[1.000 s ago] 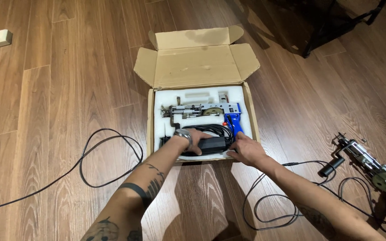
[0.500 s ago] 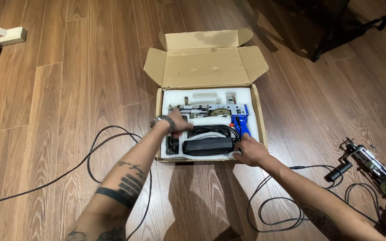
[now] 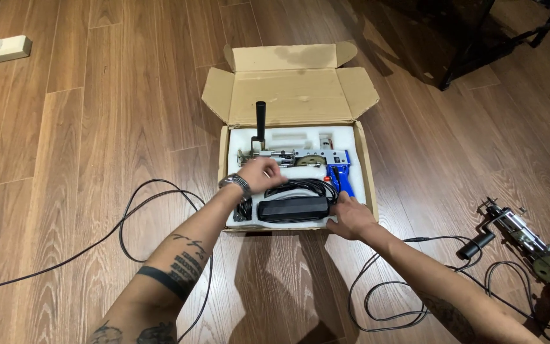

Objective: The person organizes the cables and components of a tufting gun, places them into a foam-lined cardboard box, closes the box, and then moves the box to a storage area with various craft supplies.

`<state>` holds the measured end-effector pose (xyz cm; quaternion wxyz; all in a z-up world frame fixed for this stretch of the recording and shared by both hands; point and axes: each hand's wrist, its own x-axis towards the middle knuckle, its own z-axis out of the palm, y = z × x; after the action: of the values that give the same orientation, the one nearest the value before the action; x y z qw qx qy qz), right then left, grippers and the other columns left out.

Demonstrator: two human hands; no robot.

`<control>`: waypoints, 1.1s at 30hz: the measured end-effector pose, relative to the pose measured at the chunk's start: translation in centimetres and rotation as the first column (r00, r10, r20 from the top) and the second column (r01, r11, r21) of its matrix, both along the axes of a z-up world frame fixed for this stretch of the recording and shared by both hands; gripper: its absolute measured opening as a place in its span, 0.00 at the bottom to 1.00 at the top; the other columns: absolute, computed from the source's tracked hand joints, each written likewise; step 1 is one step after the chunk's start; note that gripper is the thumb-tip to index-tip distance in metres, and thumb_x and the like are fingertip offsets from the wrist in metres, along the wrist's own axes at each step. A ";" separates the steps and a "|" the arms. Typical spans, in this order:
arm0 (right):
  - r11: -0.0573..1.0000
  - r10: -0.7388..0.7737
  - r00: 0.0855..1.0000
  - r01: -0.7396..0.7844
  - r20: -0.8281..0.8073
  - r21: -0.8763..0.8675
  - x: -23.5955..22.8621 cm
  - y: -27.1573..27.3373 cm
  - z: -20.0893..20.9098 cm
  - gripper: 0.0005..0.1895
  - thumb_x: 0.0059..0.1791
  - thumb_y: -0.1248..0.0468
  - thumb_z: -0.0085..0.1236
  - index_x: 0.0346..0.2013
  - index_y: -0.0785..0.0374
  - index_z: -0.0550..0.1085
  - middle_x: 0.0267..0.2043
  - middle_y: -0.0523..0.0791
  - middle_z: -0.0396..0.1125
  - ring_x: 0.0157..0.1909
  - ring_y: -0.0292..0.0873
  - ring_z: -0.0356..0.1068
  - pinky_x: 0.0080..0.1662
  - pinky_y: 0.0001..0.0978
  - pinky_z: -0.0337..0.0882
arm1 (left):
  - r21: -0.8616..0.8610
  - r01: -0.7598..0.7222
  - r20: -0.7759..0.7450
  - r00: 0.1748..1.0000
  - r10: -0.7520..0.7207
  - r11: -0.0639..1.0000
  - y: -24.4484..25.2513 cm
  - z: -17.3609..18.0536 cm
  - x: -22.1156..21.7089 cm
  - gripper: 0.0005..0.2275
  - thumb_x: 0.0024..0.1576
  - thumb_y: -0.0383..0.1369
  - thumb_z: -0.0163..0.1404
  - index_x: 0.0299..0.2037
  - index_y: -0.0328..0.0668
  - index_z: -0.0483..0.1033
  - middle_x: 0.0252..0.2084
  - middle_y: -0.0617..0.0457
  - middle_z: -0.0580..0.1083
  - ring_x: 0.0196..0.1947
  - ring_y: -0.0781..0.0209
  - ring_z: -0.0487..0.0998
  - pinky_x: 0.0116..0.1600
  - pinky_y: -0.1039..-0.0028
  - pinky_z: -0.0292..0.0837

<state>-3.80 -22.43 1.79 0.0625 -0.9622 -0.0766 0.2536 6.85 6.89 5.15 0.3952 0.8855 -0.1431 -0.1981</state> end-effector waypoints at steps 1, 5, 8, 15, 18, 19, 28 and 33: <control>1.000 0.000 1.000 0.000 0.000 -0.001 0.1 -0.2 -0.4 0.25 0.48 0.43 0.53 0.52 0.51 0.81 0.57 0.47 0.61 0.62 0.60 0.68 0.59 0.53 0.74 | -0.001 0.000 0.000 1.000 0.000 1.000 -0.9 -0.9 -0.7 0.09 0.52 0.45 0.63 0.34 0.54 0.80 0.33 0.58 0.83 0.38 0.58 0.84 0.48 0.68 0.79; 0.995 -0.004 1.000 0.003 0.011 0.096 0.4 -1.0 -1.0 0.23 0.48 0.44 0.56 0.50 0.50 0.82 0.56 0.49 0.62 0.61 0.61 0.69 0.60 0.53 0.74 | 0.429 0.363 0.077 0.898 -0.434 0.827 -3.7 -1.2 -4.9 0.30 0.50 0.53 0.60 0.65 0.69 0.67 0.52 0.56 0.77 0.56 0.52 0.78 0.58 0.59 0.77; 0.983 0.022 1.000 -0.023 0.006 0.181 0.9 -1.9 -0.2 0.21 0.47 0.44 0.60 0.47 0.50 0.83 0.52 0.47 0.63 0.60 0.60 0.69 0.60 0.49 0.75 | 0.558 0.485 0.036 0.797 -0.604 0.673 -4.2 0.1 -6.3 0.34 0.62 0.39 0.54 0.77 0.66 0.48 0.62 0.45 0.71 0.63 0.43 0.72 0.61 0.56 0.75; 0.942 0.076 0.996 -0.090 0.055 0.322 0.5 -3.4 2.6 0.15 0.46 0.53 0.62 0.44 0.54 0.83 0.43 0.49 0.65 0.55 0.58 0.71 0.56 0.45 0.75 | 0.648 0.486 0.014 0.762 -0.647 0.586 -5.0 -2.4 -5.6 0.36 0.62 0.33 0.54 0.78 0.58 0.44 0.63 0.44 0.68 0.62 0.45 0.70 0.60 0.59 0.75; 0.915 0.080 0.993 -0.106 0.084 0.388 0.9 -4.4 1.6 0.14 0.46 0.57 0.60 0.43 0.56 0.82 0.42 0.52 0.69 0.57 0.57 0.70 0.59 0.47 0.74 | 0.662 0.463 -0.001 0.786 -0.618 0.589 -5.8 -4.2 -5.6 0.36 0.61 0.32 0.55 0.77 0.58 0.46 0.66 0.44 0.67 0.64 0.43 0.69 0.61 0.56 0.73; 0.916 0.077 0.994 -0.103 0.083 0.388 0.8 -4.7 1.4 0.14 0.46 0.57 0.60 0.43 0.56 0.82 0.42 0.52 0.69 0.57 0.57 0.70 0.59 0.47 0.74 | 0.662 0.465 -0.001 0.784 -0.620 0.587 -6.0 -4.9 -5.4 0.36 0.61 0.32 0.55 0.77 0.58 0.46 0.66 0.44 0.67 0.64 0.43 0.69 0.61 0.56 0.73; 0.801 -0.226 0.974 0.168 0.029 0.575 0.9 -5.8 -2.6 0.22 0.40 0.60 0.69 0.48 0.58 0.77 0.36 0.46 0.69 0.35 0.45 0.78 0.41 0.38 0.78 | 0.601 0.451 0.008 0.823 -0.568 0.661 -5.4 -4.8 -5.1 0.34 0.59 0.34 0.58 0.73 0.61 0.51 0.67 0.44 0.63 0.64 0.40 0.69 0.61 0.55 0.73; 0.800 -0.258 0.965 0.184 0.050 0.571 0.2 -5.1 -1.8 0.25 0.40 0.60 0.69 0.51 0.55 0.74 0.35 0.44 0.70 0.36 0.44 0.78 0.42 0.40 0.78 | 0.346 0.322 0.132 0.913 -0.386 0.881 -5.2 -6.7 -4.3 0.18 0.65 0.49 0.39 0.64 0.64 0.68 0.65 0.51 0.67 0.69 0.47 0.67 0.65 0.56 0.64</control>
<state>-3.64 -27.52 -0.06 0.3664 -0.9175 -0.0384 0.1498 2.51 1.70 -1.57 0.1886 0.9112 -0.3078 -0.1987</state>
